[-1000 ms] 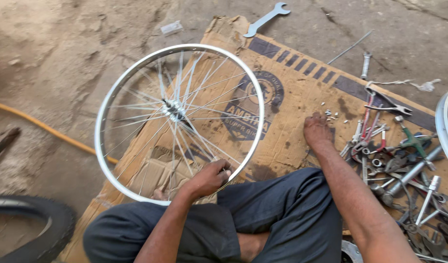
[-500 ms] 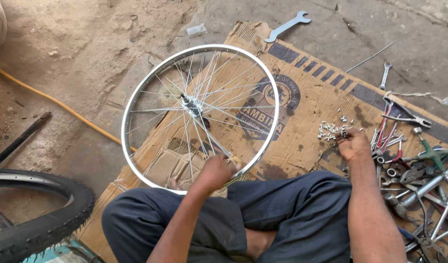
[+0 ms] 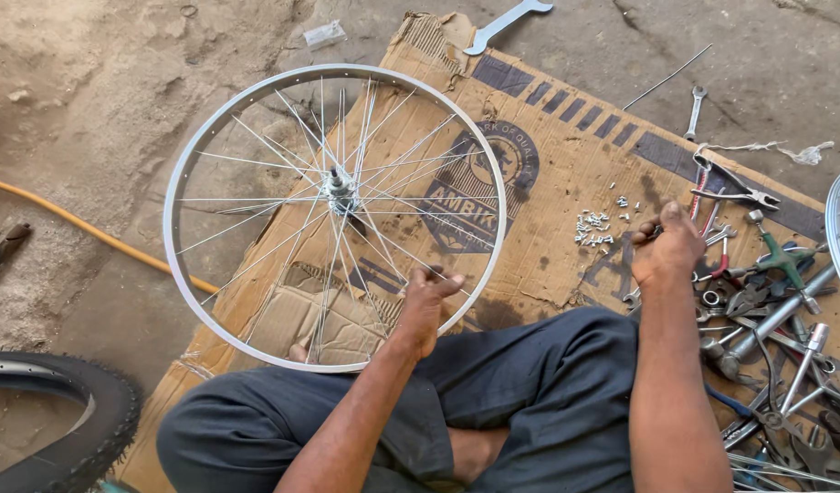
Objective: The person sits on the floor and assembles a bicycle wheel by inserting spokes into the hub and rim. They use their hands to thread the spokes and secure them with nipples, working systematically around the wheel.
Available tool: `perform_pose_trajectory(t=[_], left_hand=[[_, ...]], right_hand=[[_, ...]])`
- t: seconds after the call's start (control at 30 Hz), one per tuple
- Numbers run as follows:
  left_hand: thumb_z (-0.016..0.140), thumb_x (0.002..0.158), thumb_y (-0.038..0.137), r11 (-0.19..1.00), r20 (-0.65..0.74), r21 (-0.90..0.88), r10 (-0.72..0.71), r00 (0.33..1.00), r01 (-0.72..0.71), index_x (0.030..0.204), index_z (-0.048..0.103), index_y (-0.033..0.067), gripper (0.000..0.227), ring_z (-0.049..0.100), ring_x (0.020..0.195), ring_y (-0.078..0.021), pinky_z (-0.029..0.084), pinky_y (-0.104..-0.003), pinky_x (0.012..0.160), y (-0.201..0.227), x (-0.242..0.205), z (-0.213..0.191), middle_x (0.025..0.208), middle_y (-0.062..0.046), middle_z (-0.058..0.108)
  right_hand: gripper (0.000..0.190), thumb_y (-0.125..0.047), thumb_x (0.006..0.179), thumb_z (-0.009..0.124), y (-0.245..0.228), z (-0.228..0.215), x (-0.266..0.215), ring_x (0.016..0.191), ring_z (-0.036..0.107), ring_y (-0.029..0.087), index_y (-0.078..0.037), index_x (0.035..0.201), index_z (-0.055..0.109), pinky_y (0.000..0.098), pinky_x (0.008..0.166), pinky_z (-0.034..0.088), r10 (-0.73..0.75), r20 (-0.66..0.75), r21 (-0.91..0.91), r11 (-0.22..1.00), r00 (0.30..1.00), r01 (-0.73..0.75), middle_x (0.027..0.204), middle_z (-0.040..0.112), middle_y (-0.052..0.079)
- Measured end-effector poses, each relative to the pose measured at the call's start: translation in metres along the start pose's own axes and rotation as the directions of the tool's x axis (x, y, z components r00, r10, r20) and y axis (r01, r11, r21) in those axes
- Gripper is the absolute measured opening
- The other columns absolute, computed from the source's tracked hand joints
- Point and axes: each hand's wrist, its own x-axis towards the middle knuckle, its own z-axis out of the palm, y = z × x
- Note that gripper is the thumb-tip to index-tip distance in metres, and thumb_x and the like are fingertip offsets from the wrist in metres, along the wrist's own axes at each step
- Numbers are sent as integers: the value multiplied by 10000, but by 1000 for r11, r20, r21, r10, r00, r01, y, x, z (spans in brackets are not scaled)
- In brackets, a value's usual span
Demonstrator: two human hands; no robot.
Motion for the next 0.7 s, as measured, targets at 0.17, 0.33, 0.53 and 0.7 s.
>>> perform_pose_trajectory(t=[0.17, 0.33, 0.53, 0.7], left_hand=[[745, 829, 138, 995, 112, 74, -71, 991, 62, 1305, 407, 14, 597, 666, 929, -215, 563, -370, 785, -1, 8, -4, 1079, -165, 656], [795, 818, 140, 972, 110, 234, -4, 994, -22, 1261, 468, -19, 574, 638, 933, -200, 525, -338, 775, -6, 5, -3, 1056, -147, 664], [800, 813, 140, 941, 33, 317, 116, 993, -121, 1107, 552, -15, 415, 621, 812, -173, 524, -347, 681, 7, -7, -2, 943, -118, 659], [825, 795, 113, 914, 57, 352, 192, 980, -199, 875, 620, -27, 261, 593, 642, -159, 485, -349, 558, 12, 6, -7, 743, -90, 647]], right_hand=[[136, -126, 1048, 567, 25, 54, -100, 752, 597, 182, -60, 1138, 644, 317, 683, 512, 36, 184, 65, 997, 982, -49, 842, 609, 44], [112, -113, 1025, 605, 76, 70, -178, 797, 640, 206, -84, 1129, 633, 309, 663, 511, 279, 262, -35, 960, 924, -279, 896, 651, 59], [184, -53, 975, 529, 85, 63, -197, 910, 698, 292, -25, 1144, 596, 394, 823, 600, 276, 343, 34, 951, 898, -306, 1010, 684, 157], [149, -76, 1013, 554, 103, 60, -211, 888, 690, 278, -51, 1160, 556, 400, 784, 596, 237, 364, -28, 969, 901, -244, 997, 678, 141]])
